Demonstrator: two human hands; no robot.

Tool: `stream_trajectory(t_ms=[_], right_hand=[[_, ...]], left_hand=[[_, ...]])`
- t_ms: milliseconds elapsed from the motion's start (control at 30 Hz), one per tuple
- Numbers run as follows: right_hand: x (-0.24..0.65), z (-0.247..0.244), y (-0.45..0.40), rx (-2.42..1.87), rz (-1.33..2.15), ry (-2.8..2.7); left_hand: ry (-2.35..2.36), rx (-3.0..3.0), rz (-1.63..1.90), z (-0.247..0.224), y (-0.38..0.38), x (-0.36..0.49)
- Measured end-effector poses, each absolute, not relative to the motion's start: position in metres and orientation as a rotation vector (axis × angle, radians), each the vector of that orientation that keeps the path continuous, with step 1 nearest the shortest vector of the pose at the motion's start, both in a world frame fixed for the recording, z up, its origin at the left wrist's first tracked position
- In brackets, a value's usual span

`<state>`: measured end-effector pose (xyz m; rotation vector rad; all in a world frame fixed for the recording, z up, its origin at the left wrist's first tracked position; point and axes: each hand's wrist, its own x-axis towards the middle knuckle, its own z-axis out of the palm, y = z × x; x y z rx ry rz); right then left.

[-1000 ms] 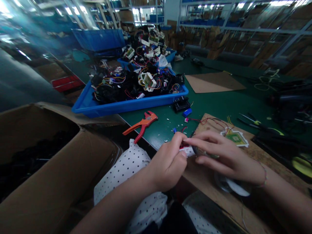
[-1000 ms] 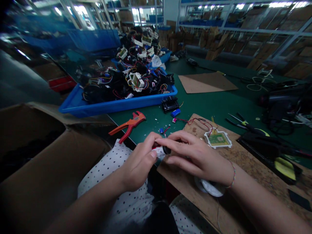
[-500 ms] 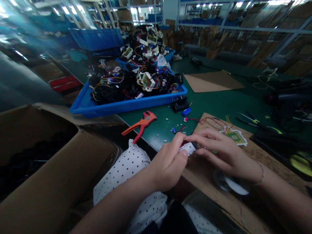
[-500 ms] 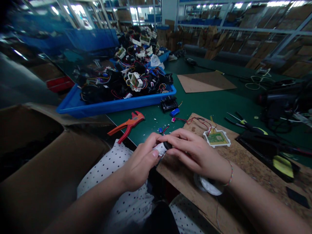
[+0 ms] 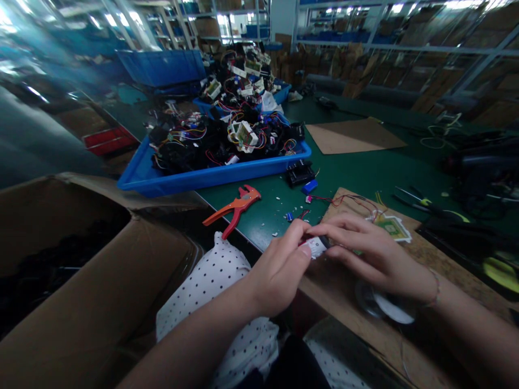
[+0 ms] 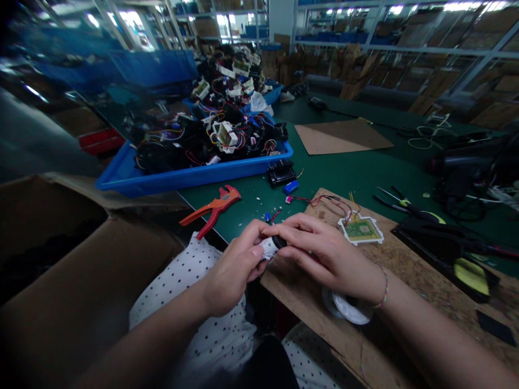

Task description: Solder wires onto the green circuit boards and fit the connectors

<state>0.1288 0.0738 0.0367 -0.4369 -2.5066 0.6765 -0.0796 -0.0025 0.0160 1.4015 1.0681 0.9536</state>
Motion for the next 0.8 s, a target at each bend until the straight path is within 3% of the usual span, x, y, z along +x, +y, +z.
stream_trajectory(t_ms=[367,800], right_hand=[[0.128,0.039,0.070,-0.444,0.685,-2.489],[0.126,0.043,0.068,-0.611,0.621,-2.416]], left_hand=[[1.001,1.467,0.957,0.014,-0.001,-0.083],[1.293,1.979,0.808,0.023,0.001,-0.078]])
